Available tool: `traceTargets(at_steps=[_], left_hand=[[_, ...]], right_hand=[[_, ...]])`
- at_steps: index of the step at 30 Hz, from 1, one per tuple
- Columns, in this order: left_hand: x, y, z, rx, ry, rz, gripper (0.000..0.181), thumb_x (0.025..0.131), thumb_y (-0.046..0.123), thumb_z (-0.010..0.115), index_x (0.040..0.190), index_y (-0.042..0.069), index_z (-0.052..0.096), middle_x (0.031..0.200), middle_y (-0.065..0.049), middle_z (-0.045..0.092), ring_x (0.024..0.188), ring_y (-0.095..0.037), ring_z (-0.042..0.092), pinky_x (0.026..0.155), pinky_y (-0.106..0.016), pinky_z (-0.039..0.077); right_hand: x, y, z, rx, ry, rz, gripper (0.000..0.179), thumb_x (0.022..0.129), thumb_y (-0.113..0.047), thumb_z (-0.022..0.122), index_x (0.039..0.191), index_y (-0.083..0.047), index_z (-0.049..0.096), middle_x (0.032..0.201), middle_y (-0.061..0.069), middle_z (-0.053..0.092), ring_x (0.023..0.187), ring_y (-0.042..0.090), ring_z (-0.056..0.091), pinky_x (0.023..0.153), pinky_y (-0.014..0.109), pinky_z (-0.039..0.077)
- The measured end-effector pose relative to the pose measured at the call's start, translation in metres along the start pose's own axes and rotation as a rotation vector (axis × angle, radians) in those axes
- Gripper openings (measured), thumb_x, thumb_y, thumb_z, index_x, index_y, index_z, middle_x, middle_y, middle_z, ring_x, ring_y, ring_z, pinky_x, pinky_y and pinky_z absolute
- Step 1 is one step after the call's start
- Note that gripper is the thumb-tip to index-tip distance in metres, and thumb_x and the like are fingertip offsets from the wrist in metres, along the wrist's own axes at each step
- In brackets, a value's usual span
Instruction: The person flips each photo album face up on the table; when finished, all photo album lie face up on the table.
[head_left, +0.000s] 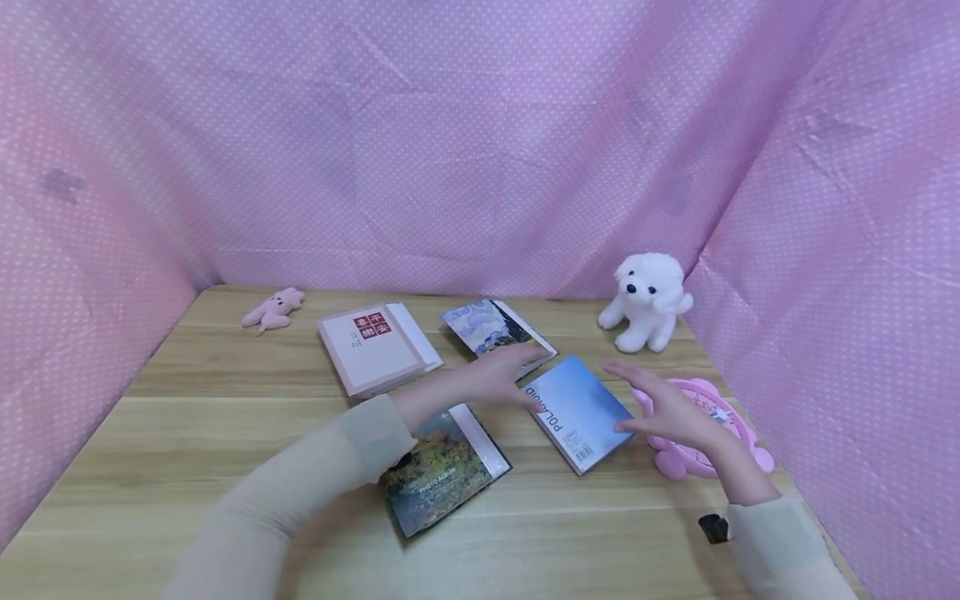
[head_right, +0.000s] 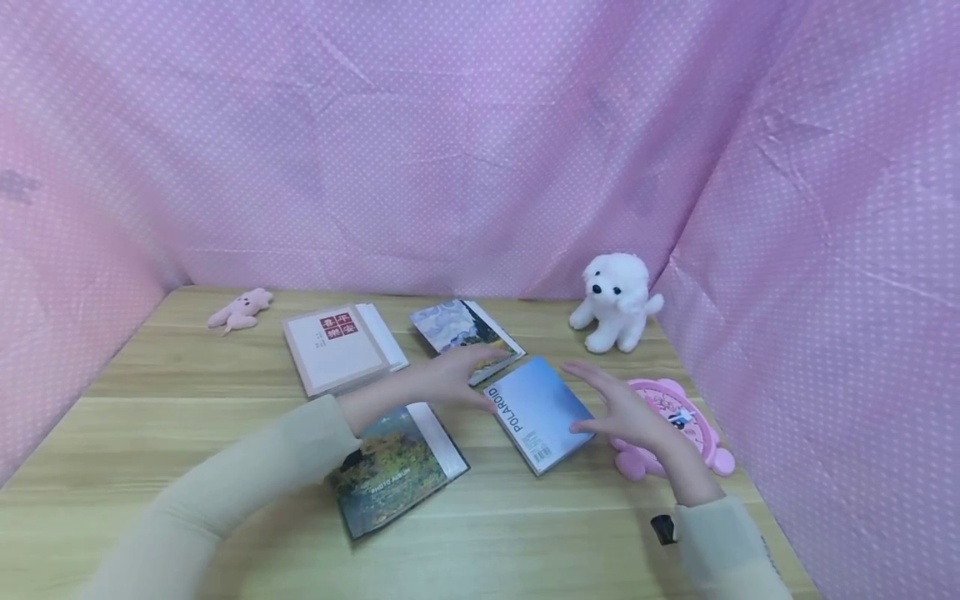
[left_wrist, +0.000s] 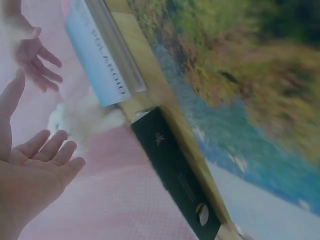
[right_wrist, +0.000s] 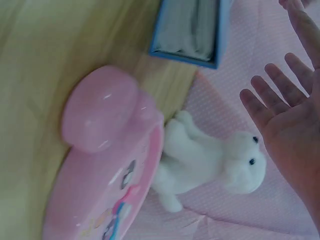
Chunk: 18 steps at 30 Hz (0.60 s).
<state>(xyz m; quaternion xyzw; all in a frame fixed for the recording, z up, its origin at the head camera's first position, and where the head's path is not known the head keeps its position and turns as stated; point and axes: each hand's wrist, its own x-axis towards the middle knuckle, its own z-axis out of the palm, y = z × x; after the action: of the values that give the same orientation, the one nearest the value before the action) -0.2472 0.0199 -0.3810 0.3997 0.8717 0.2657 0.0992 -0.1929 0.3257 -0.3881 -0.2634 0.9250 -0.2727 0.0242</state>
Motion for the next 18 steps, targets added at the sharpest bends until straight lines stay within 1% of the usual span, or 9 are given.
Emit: traceTargets(at_steps=[3,4,5,7,10,13,18], left_hand=[[0.011,-0.001,0.008,0.006,-0.018,-0.012,0.083,0.078,0.037,0.077,0.144,0.009,0.037,0.146,-0.006,0.043,0.133,-0.022,0.040,0.110,-0.034,0.035],[0.014,-0.002,0.011,0.020,-0.022,-0.015,0.083,0.077,0.037,0.077,0.144,0.007,0.038,0.145,-0.006,0.044,0.132,-0.022,0.041,0.109,-0.032,0.035],[0.017,-0.003,0.014,0.026,-0.028,-0.013,0.083,0.077,0.036,0.078,0.143,0.007,0.038,0.145,-0.006,0.044,0.132,-0.021,0.042,0.109,-0.030,0.035],[0.024,-0.007,0.020,0.033,-0.039,-0.016,0.084,0.075,0.036,0.079,0.143,0.006,0.039,0.144,-0.006,0.044,0.131,-0.020,0.043,0.109,-0.029,0.035],[0.031,-0.011,0.026,0.052,-0.074,-0.013,0.086,0.074,0.035,0.080,0.144,0.006,0.037,0.146,-0.006,0.043,0.132,-0.019,0.042,0.110,-0.027,0.033],[0.034,-0.013,0.029,0.068,-0.106,-0.028,0.088,0.074,0.033,0.081,0.144,0.006,0.036,0.147,-0.005,0.041,0.134,-0.019,0.040,0.111,-0.026,0.030],[0.036,-0.013,0.029,0.107,-0.128,-0.048,0.086,0.074,0.027,0.081,0.144,0.004,0.036,0.147,-0.007,0.041,0.135,-0.019,0.039,0.112,-0.025,0.029]], right_hand=[[-0.003,0.009,0.004,-0.013,-0.029,0.023,0.088,0.071,-0.036,0.081,0.144,-0.012,0.038,0.146,0.013,0.041,0.131,0.037,0.039,0.103,0.056,0.036],[-0.004,0.011,0.006,-0.016,-0.039,0.023,0.089,0.071,-0.036,0.081,0.144,-0.012,0.038,0.145,0.013,0.041,0.131,0.037,0.039,0.103,0.057,0.036],[-0.004,0.013,0.007,-0.019,-0.048,0.019,0.090,0.070,-0.036,0.082,0.144,-0.010,0.038,0.145,0.014,0.041,0.128,0.037,0.042,0.102,0.056,0.037],[-0.004,0.017,0.010,-0.020,-0.073,0.015,0.091,0.069,-0.035,0.083,0.143,-0.008,0.038,0.144,0.015,0.042,0.127,0.038,0.044,0.102,0.056,0.038],[-0.002,0.020,0.012,-0.003,-0.119,0.013,0.091,0.069,-0.029,0.083,0.143,-0.003,0.037,0.141,0.017,0.045,0.123,0.038,0.048,0.100,0.053,0.041],[-0.001,0.022,0.013,0.011,-0.157,0.023,0.092,0.070,-0.026,0.083,0.143,0.001,0.035,0.139,0.021,0.047,0.120,0.039,0.051,0.097,0.049,0.044],[0.001,0.022,0.014,0.010,-0.186,0.069,0.096,0.068,-0.021,0.084,0.146,-0.002,0.032,0.141,0.020,0.044,0.119,0.035,0.053,0.096,0.046,0.047]])
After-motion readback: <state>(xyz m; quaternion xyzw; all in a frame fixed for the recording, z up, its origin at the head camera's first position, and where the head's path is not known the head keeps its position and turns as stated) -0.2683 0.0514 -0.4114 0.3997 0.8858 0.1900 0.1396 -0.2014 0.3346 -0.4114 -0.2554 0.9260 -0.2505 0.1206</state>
